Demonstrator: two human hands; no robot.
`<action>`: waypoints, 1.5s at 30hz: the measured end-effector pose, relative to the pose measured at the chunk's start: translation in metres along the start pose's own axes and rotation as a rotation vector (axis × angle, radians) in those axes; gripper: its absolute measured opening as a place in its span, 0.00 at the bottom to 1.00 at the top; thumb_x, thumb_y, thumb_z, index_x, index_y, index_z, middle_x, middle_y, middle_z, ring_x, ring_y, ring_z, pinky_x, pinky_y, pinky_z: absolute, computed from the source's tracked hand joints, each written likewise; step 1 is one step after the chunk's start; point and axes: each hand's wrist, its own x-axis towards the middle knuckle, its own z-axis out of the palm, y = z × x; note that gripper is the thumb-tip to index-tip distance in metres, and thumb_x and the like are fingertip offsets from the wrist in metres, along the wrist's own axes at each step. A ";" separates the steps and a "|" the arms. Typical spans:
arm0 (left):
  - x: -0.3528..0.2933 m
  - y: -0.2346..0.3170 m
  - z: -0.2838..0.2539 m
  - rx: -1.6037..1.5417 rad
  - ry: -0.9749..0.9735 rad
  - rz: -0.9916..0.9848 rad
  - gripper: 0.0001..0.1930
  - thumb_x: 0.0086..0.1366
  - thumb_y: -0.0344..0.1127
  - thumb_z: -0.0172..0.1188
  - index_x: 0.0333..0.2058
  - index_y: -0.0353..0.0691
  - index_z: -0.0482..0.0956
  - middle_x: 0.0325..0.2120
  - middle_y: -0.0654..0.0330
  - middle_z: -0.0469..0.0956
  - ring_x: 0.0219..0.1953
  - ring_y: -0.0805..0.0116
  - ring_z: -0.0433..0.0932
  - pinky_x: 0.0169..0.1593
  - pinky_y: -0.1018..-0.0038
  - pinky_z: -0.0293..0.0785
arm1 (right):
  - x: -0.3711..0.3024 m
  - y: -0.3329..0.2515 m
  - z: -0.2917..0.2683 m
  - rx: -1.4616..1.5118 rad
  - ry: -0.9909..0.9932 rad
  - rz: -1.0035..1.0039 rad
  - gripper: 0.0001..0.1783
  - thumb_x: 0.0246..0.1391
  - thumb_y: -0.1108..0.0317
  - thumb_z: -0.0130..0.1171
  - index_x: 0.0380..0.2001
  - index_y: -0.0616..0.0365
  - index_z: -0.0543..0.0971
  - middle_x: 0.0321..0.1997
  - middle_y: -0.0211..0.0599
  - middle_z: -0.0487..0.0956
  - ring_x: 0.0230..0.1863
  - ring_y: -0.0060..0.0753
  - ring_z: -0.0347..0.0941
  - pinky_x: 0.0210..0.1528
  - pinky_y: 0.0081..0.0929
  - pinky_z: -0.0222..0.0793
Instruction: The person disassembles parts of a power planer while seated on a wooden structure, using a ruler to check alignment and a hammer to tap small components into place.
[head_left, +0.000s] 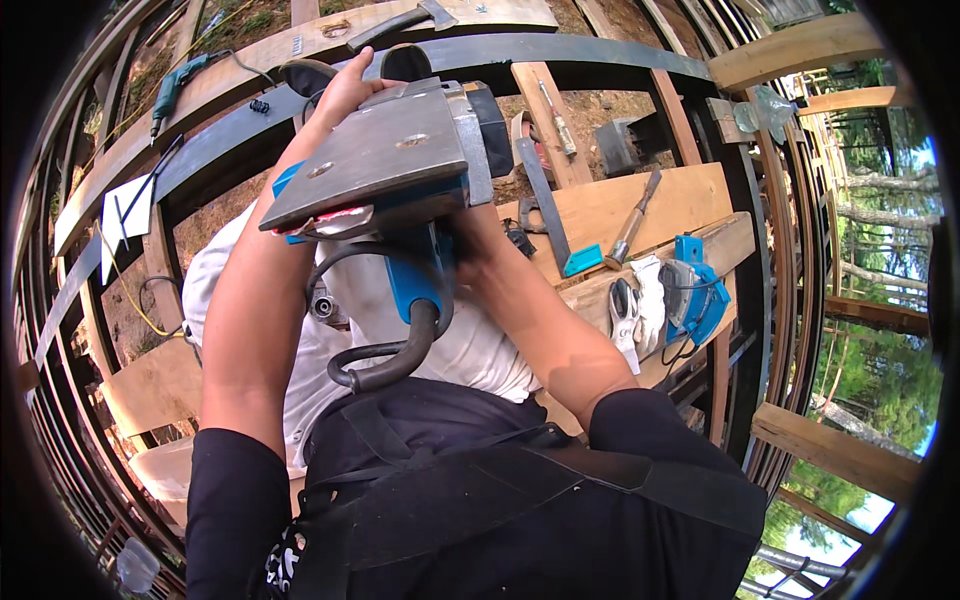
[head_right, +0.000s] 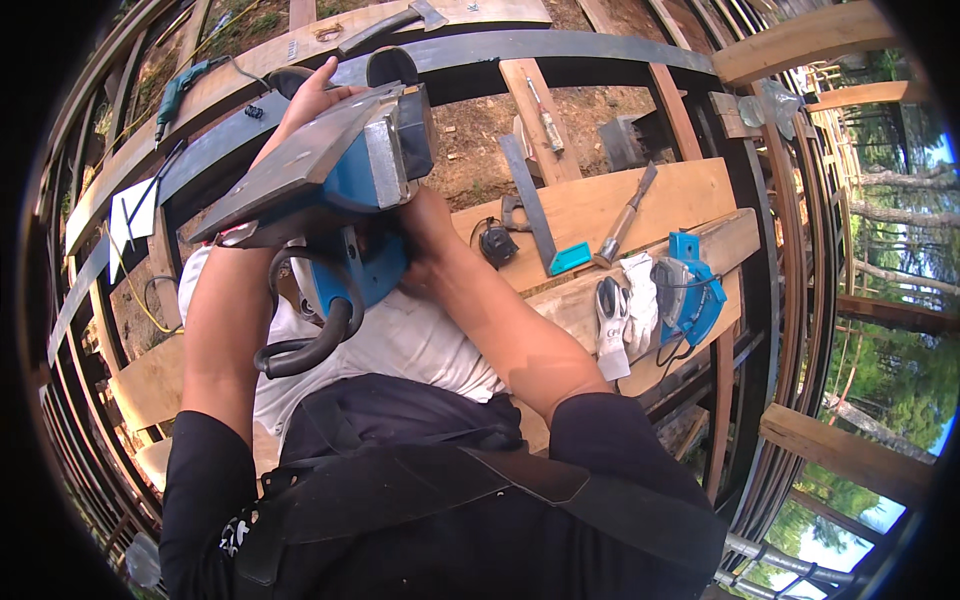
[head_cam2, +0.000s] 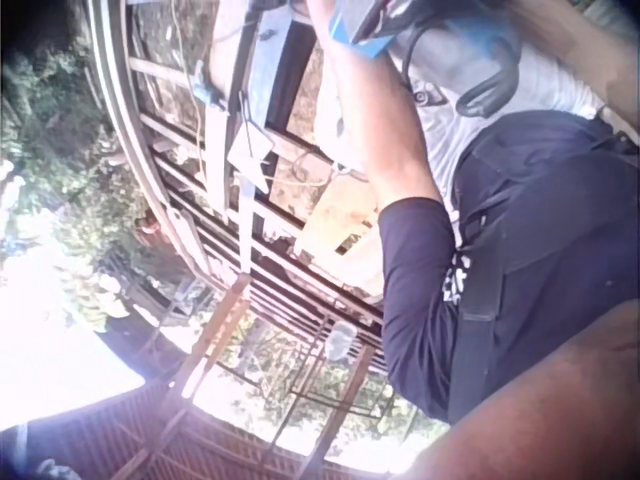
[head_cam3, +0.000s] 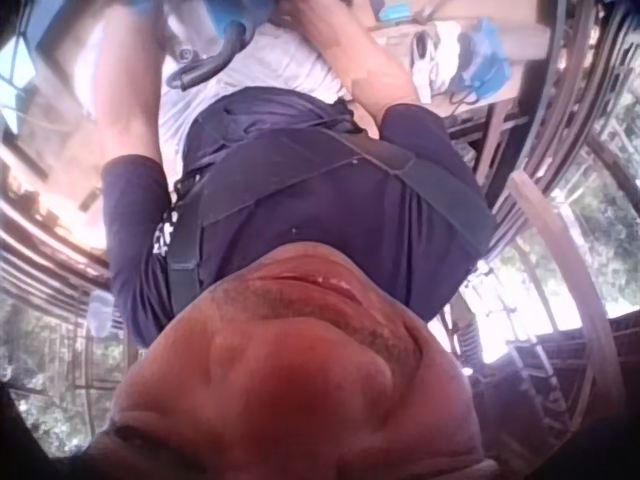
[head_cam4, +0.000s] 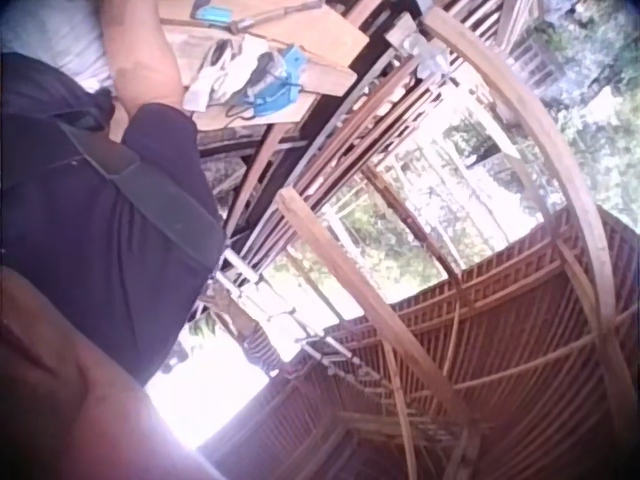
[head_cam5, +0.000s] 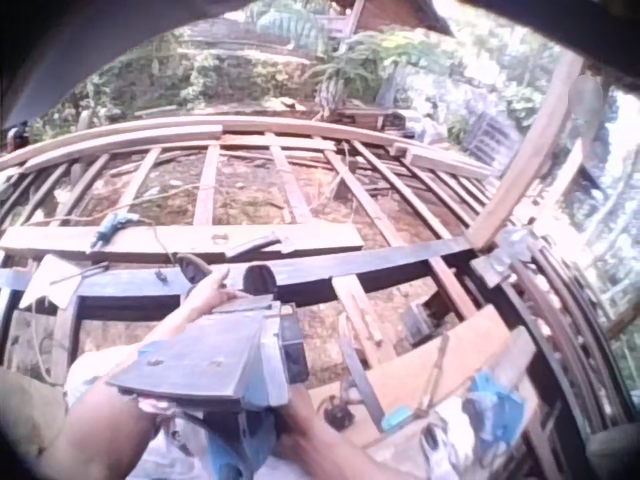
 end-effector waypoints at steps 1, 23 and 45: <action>0.003 -0.001 0.003 0.026 -0.021 0.002 0.44 0.67 0.68 0.33 0.50 0.24 0.75 0.43 0.46 0.80 0.38 0.63 0.81 0.48 0.76 0.74 | 0.003 0.002 -0.005 0.006 -0.035 0.002 0.15 0.58 0.57 0.54 0.38 0.58 0.77 0.32 0.38 0.79 0.28 0.32 0.78 0.30 0.32 0.77; -0.002 -0.002 0.005 0.154 0.026 0.045 0.41 0.67 0.68 0.36 0.46 0.30 0.79 0.37 0.50 0.82 0.35 0.67 0.79 0.45 0.73 0.74 | -0.012 -0.003 0.009 0.084 -0.118 -0.052 0.19 0.57 0.59 0.57 0.47 0.61 0.75 0.42 0.44 0.80 0.40 0.38 0.78 0.44 0.38 0.78; -0.162 0.033 0.053 0.716 0.127 0.701 0.29 0.74 0.51 0.41 0.31 0.29 0.81 0.24 0.60 0.79 0.25 0.77 0.75 0.34 0.80 0.72 | -0.007 -0.038 0.010 -0.795 -0.405 -0.257 0.26 0.70 0.53 0.41 0.36 0.64 0.79 0.32 0.28 0.80 0.32 0.15 0.74 0.35 0.18 0.71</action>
